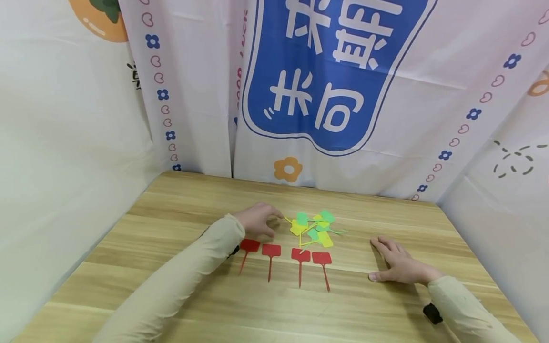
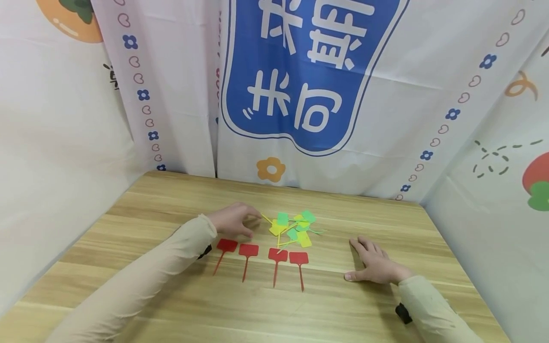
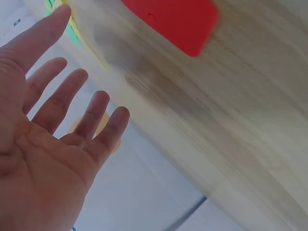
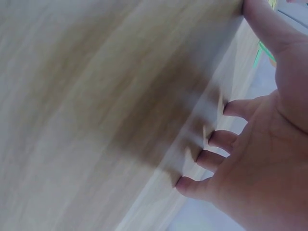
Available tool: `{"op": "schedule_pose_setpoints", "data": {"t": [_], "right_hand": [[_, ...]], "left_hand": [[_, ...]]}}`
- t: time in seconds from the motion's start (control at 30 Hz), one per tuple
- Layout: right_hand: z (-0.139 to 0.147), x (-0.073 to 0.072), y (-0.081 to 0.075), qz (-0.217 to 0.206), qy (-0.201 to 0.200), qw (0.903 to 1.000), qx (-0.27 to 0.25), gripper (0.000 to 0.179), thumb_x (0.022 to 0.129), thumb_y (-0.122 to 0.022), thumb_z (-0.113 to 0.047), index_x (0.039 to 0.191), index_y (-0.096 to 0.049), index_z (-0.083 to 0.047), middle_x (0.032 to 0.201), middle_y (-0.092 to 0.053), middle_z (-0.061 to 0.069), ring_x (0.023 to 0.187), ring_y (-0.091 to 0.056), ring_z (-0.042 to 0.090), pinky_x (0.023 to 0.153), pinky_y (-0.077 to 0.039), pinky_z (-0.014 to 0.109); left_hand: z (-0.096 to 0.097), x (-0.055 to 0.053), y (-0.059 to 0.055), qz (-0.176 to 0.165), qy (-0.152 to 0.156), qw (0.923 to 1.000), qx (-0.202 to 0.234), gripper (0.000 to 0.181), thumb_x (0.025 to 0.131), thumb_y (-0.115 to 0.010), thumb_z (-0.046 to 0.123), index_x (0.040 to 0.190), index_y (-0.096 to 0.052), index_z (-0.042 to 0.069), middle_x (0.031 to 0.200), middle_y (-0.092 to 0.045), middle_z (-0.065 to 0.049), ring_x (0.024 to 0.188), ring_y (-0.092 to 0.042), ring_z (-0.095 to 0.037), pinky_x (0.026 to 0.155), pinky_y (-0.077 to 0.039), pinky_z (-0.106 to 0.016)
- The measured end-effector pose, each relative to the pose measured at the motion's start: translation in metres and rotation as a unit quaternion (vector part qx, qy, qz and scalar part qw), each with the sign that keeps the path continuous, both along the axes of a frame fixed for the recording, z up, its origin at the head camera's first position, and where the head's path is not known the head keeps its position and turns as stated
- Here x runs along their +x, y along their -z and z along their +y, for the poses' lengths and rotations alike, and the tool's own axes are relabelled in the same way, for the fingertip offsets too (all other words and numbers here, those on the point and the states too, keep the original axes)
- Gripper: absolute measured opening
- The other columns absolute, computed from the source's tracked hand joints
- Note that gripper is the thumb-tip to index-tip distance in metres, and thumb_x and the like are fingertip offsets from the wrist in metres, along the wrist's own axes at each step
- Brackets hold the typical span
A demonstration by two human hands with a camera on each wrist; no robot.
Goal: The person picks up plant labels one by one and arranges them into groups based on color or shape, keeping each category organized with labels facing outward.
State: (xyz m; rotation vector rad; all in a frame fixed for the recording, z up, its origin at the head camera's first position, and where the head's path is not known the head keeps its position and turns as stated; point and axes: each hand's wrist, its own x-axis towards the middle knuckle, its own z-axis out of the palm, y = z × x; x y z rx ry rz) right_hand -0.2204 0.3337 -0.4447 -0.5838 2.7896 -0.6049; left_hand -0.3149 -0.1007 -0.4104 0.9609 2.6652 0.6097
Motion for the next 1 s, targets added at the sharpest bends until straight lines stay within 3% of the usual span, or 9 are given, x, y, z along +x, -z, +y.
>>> {"op": "schedule_pose_setpoints", "data": {"t": [0.3,0.53,0.83,1.0], "right_hand": [[-0.003,0.002,-0.005,-0.014,0.0,0.9999,-0.002,0.11,0.08,-0.071,-0.062,0.154,-0.019,0.002,0.154,-0.01,0.033,0.136,-0.009,0.057,0.101,-0.013,0.076],[-0.005,0.001,-0.005,-0.025,0.004,0.9997,-0.001,0.111,0.08,-0.071,-0.063,0.155,-0.018,0.0,0.155,-0.009,0.032,0.137,-0.008,0.056,0.102,-0.013,0.076],[0.0,-0.001,-0.001,-0.012,0.006,0.9999,-0.004,0.111,0.079,-0.071,-0.063,0.154,-0.02,0.001,0.155,-0.009,0.03,0.138,-0.008,0.054,0.101,-0.013,0.076],[-0.002,0.004,-0.007,-0.01,-0.008,0.9998,-0.014,0.106,0.082,-0.072,-0.057,0.153,-0.02,0.003,0.152,-0.01,0.036,0.133,-0.009,0.061,0.097,-0.013,0.079]], "left_hand": [[0.021,-0.015,0.004,0.055,0.007,0.9976,-0.042,0.043,0.083,-0.078,0.014,0.125,-0.067,0.007,0.125,-0.065,-0.002,0.121,-0.053,-0.024,0.103,-0.041,-0.038],[0.037,-0.022,0.006,0.095,0.037,0.9921,-0.073,0.032,0.085,-0.076,0.009,0.117,-0.072,0.008,0.117,-0.069,-0.003,0.108,-0.063,-0.02,0.094,-0.049,-0.032],[0.047,-0.025,0.008,0.131,0.025,0.9831,-0.126,0.028,0.086,-0.074,0.009,0.114,-0.073,0.008,0.113,-0.07,-0.004,0.106,-0.063,-0.021,0.093,-0.05,-0.034],[0.046,-0.028,0.008,0.138,0.021,0.9825,-0.124,0.025,0.084,-0.077,0.011,0.108,-0.075,0.008,0.104,-0.072,-0.004,0.096,-0.065,-0.019,0.085,-0.053,-0.032]]}}
